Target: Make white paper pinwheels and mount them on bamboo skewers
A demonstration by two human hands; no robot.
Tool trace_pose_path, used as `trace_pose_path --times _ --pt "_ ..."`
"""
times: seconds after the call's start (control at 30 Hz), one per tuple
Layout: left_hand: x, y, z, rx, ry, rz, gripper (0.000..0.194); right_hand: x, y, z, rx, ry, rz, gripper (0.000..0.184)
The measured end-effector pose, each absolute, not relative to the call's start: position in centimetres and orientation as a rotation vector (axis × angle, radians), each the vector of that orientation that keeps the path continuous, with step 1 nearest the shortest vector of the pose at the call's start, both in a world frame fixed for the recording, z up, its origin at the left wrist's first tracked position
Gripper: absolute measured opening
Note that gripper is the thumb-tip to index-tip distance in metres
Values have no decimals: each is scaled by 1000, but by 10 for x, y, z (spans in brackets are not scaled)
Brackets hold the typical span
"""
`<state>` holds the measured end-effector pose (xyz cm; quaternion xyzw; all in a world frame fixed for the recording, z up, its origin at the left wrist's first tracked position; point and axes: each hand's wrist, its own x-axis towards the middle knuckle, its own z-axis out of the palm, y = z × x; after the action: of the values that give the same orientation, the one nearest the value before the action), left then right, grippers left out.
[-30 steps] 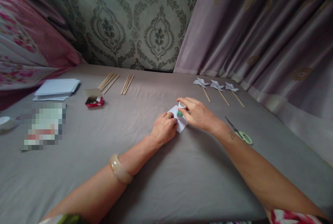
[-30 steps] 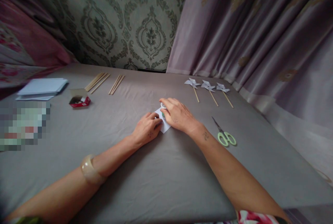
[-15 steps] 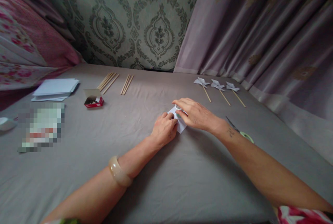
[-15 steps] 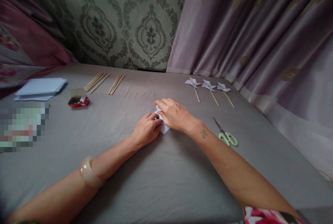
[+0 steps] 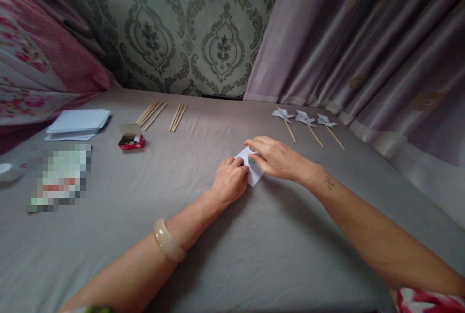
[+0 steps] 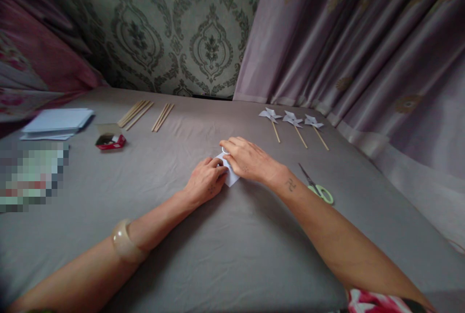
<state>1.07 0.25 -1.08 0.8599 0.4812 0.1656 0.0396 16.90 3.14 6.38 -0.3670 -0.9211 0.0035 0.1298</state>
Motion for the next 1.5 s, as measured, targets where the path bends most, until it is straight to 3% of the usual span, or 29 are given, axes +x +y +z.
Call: trace_pose_path --times 1.5 --pt "11 1 -9 2634 1507 463 28 167 35 69 -910 -2765 105 25"
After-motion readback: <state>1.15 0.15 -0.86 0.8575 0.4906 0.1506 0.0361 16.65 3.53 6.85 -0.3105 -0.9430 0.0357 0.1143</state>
